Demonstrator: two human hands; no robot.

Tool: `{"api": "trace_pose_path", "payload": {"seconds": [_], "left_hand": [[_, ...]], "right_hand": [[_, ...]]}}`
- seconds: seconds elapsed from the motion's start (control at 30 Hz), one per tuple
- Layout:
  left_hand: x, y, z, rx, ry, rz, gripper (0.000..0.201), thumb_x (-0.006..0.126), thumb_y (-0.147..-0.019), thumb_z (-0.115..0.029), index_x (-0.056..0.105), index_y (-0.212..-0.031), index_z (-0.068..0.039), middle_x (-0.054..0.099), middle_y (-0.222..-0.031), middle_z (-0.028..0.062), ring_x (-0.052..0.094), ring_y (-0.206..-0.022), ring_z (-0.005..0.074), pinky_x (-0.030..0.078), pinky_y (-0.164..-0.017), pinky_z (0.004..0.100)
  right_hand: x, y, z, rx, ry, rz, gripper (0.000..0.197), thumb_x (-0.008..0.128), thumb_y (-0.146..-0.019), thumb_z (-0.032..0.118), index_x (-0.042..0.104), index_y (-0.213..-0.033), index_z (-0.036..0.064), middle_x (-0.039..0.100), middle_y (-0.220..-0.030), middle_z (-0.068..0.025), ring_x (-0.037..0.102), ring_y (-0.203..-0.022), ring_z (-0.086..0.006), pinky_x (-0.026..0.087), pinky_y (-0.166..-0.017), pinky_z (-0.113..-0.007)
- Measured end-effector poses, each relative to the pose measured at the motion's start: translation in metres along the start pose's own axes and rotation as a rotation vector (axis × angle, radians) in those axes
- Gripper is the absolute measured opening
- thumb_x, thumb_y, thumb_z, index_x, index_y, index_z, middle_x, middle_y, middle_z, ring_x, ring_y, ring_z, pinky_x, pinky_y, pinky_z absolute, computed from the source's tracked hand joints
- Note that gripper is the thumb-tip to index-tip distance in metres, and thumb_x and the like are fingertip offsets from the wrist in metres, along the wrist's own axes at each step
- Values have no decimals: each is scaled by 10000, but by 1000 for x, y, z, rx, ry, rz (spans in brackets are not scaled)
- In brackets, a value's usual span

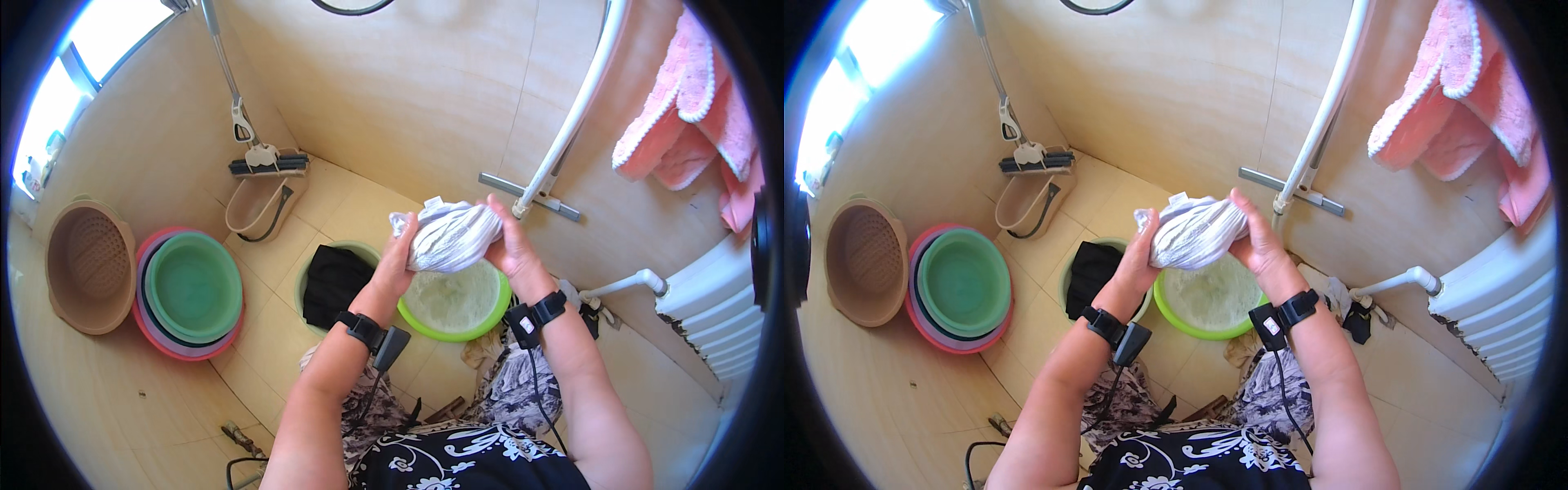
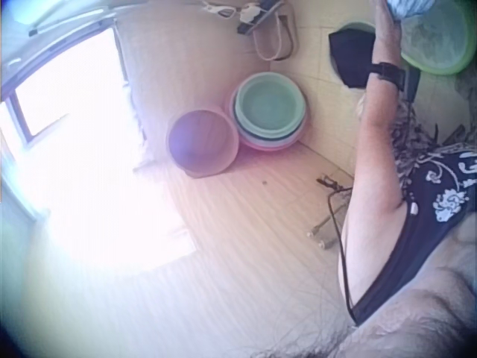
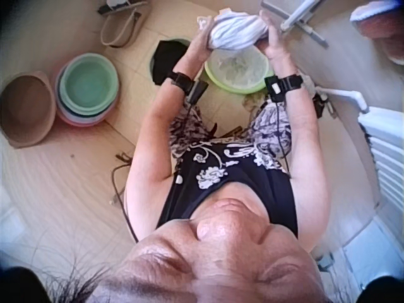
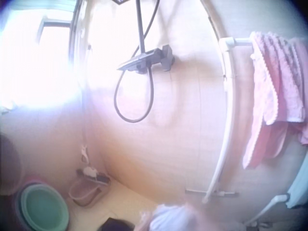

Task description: The person washes dark garments and a white garment by hand in a green basin, scrubbing and wringing the items before placing them into another container.

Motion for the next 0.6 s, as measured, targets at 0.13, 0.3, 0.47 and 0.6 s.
{"api": "trace_pose_path", "payload": {"seconds": [0.13, 0.3, 0.47, 0.6], "left_hand": [[-18, 11, -34, 238, -610, -12, 615, 717, -844, -236, 389, -1304, 6, 575, -1145, 99, 600, -978, 182, 490, -861, 303], [-54, 5, -14, -61, -727, -286, 580, 636, -895, -419, 526, -1234, 39, 634, -1050, 103, 615, -894, 143, 492, -784, 261], [8, 30, -30, 129, -718, -6, 515, 627, -895, -419, 570, -1168, 14, 641, -919, 51, 591, -788, 109, 476, -710, 242], [14, 47, -107, 322, 5, 173, 382, 510, -957, -341, 592, -1114, -2, 677, -962, 93, 644, -828, 172, 519, -761, 310]], "right_hand": [[-2, 16, -34, 304, 133, 44, 505, 733, -779, 168, 522, -1225, 61, 595, -1105, -111, 573, -1063, -244, 483, -926, -476], [23, 15, -1, -89, 149, 180, 608, 647, -756, -14, 421, -1311, 86, 549, -1142, -102, 550, -1058, -222, 457, -955, -394], [14, 3, -3, -144, 41, 116, 568, 637, -776, 7, 435, -1301, 85, 551, -1144, -94, 548, -1059, -215, 458, -953, -384], [27, 5, -21, 64, 418, 225, 499, 664, -808, 99, 481, -1271, 68, 584, -1131, -82, 554, -1069, -185, 454, -953, -357]]}}
Point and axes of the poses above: each hand's wrist, its own y-axis away from the middle knuckle, its own x-axis out of the palm, z = x × y, the point moved 8 cm from there along -y, towards the middle knuckle
